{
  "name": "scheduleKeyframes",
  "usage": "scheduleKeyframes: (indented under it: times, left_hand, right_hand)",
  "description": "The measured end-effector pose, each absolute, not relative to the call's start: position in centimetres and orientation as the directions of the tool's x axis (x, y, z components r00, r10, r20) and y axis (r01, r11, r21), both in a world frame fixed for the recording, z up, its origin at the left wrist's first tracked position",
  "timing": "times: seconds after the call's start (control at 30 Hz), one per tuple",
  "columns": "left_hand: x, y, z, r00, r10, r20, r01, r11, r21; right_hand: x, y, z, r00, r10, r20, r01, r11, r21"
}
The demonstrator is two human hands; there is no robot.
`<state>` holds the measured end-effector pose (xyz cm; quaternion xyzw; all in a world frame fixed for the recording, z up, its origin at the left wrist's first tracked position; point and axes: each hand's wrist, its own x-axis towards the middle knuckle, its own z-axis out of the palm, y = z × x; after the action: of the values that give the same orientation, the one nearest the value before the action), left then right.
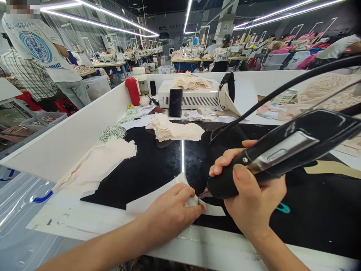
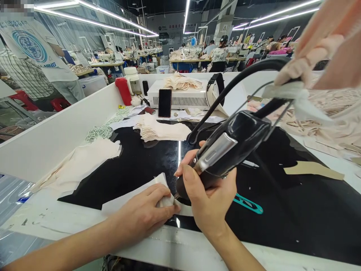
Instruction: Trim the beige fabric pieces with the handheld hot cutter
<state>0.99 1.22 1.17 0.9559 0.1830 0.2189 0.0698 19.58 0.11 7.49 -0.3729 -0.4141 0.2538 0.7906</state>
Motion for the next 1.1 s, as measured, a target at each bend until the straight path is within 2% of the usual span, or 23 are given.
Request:
scheduleKeyframes:
  times: [0.27,0.4,0.47,0.53,0.67,0.7,0.77,0.83,0.9,0.97,1.1]
  left_hand:
    - [1.1,1.2,1.0,0.802,0.392,0.451,0.310,-0.918,0.248]
    - [0.3,1.9,1.4,0.803,0.397,0.445,0.270,-0.907,0.323]
    - [-0.2,2.7,1.7,0.767,0.456,0.451,0.326,-0.883,0.338]
    - [-0.6,3.7,2.0,0.708,0.550,0.442,0.458,-0.835,0.305]
    - [-1.0,5.6,1.9,0.613,0.712,0.343,0.690,-0.694,0.206]
    - [-1.0,5.9,1.7,0.599,0.735,0.317,0.713,-0.670,0.208]
    - [-1.0,6.3,1.5,0.574,0.772,0.273,0.713,-0.635,0.298]
    - [-0.9,6.5,1.3,0.556,0.796,0.238,0.674,-0.600,0.431]
    - [-0.8,6.6,1.3,0.546,0.811,0.211,0.635,-0.565,0.527]
    - [-0.6,6.6,1.6,0.533,0.825,0.188,0.622,-0.533,0.574]
    - [-0.3,6.4,2.4,0.496,0.861,0.113,0.565,-0.418,0.712]
  right_hand:
    - [19.5,0.6,6.6,0.484,0.731,0.482,-0.127,0.603,-0.787]
    - [20.6,0.9,6.5,0.445,0.742,0.502,-0.105,0.600,-0.793]
    - [21.6,1.0,6.6,0.409,0.737,0.538,-0.022,0.597,-0.802]
    - [23.1,1.2,6.4,0.356,0.737,0.575,0.109,0.578,-0.809]
    - [27.9,0.6,3.9,0.248,0.820,0.515,0.429,0.384,-0.818]
    - [29.5,0.3,2.8,0.223,0.833,0.506,0.538,0.328,-0.777]
    - [33.0,-0.7,0.5,0.139,0.812,0.566,0.738,0.296,-0.607]
    - [36.2,-2.0,-1.8,0.061,0.786,0.615,0.854,0.278,-0.440]
    - [38.5,-3.1,-3.6,-0.016,0.802,0.597,0.919,0.247,-0.307]
    - [39.5,-4.0,-4.7,-0.062,0.803,0.592,0.935,0.255,-0.248]
    - [38.9,-4.5,-5.3,-0.063,0.806,0.589,0.923,0.271,-0.273]
